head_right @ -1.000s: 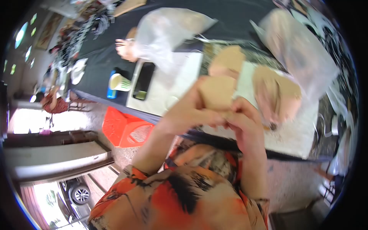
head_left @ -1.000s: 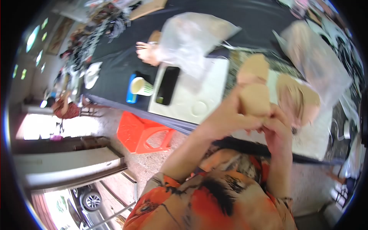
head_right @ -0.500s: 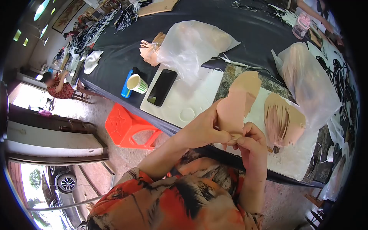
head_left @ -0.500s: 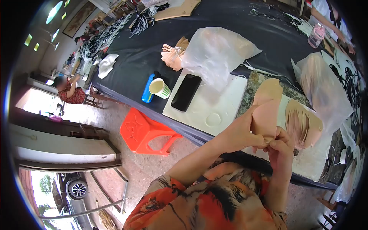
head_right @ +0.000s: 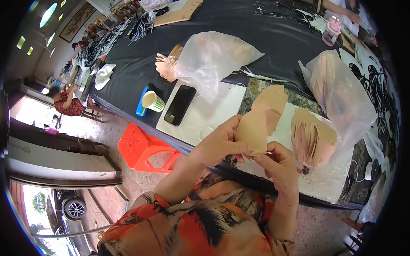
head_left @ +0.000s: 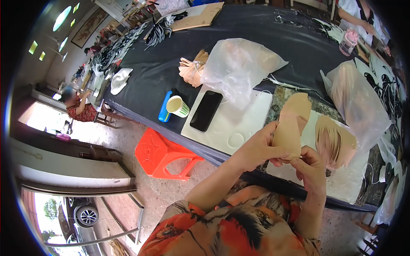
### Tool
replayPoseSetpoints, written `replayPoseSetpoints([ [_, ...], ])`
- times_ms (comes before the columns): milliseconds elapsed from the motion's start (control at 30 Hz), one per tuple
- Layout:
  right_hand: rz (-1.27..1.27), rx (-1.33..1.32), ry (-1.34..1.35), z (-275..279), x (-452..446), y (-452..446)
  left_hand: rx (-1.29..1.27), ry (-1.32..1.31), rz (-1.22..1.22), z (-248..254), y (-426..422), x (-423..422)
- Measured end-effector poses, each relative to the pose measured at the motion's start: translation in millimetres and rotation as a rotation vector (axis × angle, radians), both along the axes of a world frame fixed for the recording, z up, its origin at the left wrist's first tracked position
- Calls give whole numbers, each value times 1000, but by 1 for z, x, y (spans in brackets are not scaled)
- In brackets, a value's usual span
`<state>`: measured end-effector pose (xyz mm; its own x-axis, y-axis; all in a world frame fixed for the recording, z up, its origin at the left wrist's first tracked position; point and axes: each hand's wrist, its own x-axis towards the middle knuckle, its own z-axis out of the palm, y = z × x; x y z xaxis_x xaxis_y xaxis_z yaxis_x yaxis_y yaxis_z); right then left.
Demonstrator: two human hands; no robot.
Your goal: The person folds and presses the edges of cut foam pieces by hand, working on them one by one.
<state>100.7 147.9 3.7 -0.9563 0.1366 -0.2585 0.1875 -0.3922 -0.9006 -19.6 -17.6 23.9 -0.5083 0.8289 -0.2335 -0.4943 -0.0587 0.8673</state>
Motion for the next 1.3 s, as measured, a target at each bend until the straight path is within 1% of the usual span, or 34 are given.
replayPoseSetpoints([
  [133,-53,-35,53,-5,0,0,27,-36,-1,1,4,1],
  [233,-81,-95,100,-9,0,-2,47,-136,-31,0,3,1],
  [333,-80,-146,133,-13,-1,-4,118,-273,-42,-6,5,0],
  [733,-106,-189,194,-23,-4,-7,203,-374,4,-25,5,0],
  [833,-124,-239,181,-17,-9,-14,169,-378,29,-22,3,0],
  [900,-109,-318,163,-20,-11,-13,152,-387,-8,-17,3,-1],
  [933,-91,-301,158,-18,-12,-12,156,-371,47,-26,4,0],
  [1000,-77,-304,160,-17,-12,-13,123,-349,38,-17,3,0],
  [1033,-59,-325,181,-16,-12,-13,123,-337,77,-23,0,-1],
  [1133,-28,-367,171,-7,-10,-14,128,-324,71,-13,1,2],
  [1300,-31,-429,192,-8,-10,-13,116,-279,88,-14,3,4],
])
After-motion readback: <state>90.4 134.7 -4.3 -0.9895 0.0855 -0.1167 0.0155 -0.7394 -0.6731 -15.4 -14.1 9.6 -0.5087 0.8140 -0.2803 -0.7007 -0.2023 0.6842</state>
